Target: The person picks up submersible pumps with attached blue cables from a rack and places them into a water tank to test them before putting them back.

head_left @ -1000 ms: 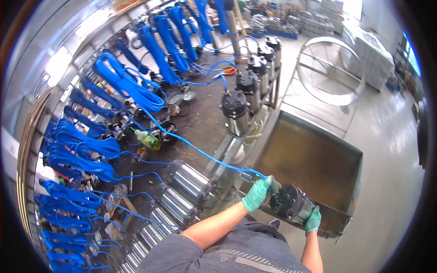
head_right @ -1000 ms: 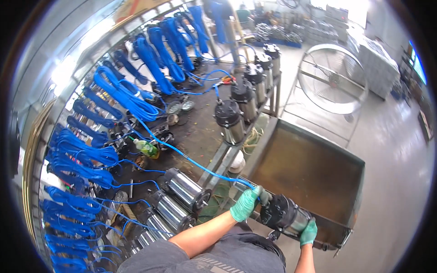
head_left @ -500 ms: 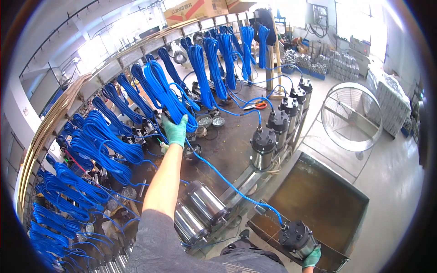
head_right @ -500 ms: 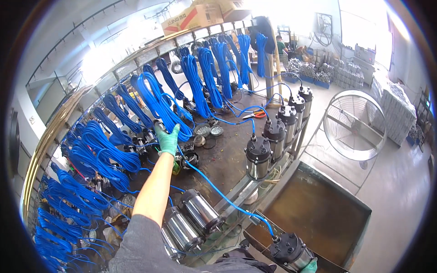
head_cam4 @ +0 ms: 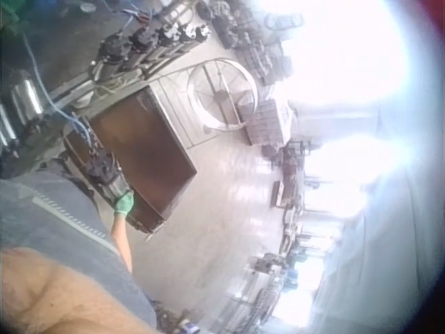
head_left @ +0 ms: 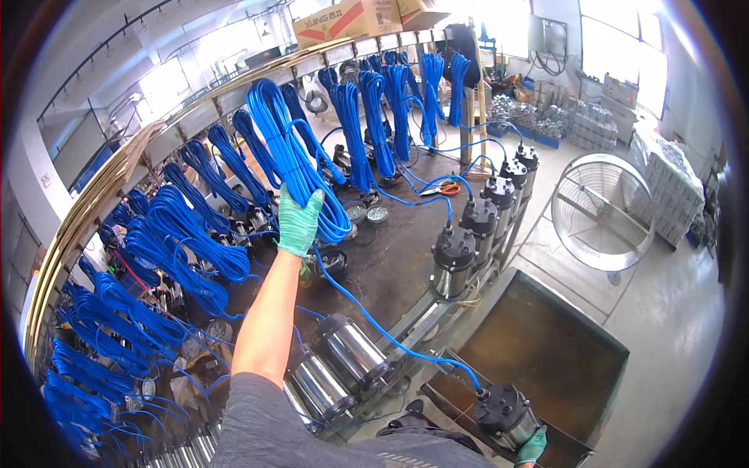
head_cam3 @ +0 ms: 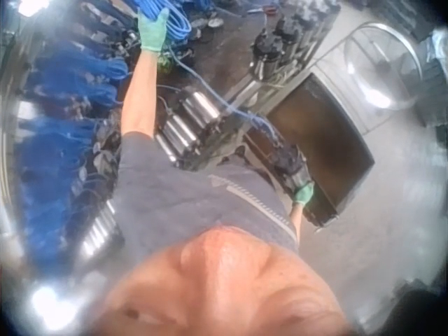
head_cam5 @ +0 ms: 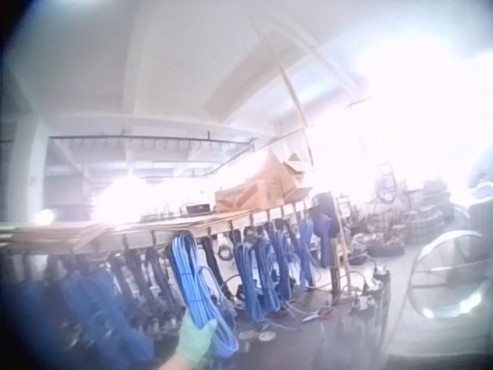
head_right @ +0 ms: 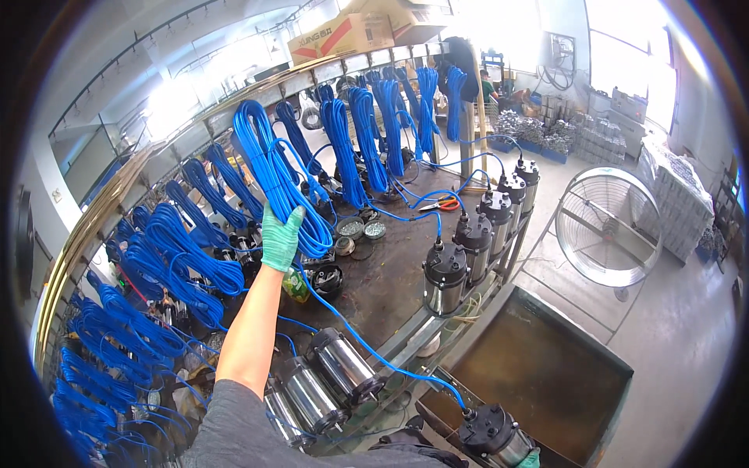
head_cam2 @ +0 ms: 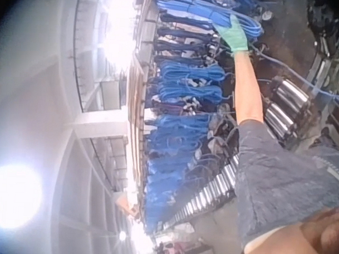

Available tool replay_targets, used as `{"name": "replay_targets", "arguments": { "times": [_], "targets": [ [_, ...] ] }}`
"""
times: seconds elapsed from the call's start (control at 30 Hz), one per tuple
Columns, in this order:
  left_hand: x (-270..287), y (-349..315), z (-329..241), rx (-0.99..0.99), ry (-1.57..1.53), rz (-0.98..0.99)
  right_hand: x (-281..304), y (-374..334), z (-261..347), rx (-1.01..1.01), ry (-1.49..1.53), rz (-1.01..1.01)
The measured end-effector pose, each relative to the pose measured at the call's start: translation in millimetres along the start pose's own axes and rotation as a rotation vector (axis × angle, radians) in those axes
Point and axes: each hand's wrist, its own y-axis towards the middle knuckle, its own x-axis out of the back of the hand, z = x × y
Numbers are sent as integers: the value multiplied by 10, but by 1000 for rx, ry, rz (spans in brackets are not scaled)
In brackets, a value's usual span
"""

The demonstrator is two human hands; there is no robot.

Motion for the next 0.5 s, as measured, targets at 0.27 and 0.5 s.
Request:
{"name": "replay_targets", "arguments": {
  "times": [0.27, 0.5],
  "targets": [
    [15, -867, -563, 354, -386, 152, 400, 286, 952, -614, 935, -174],
    [-673, -1699, 806, 887, -259, 73, 440, 293, 1113, -607, 865, -217]
  ]
}}
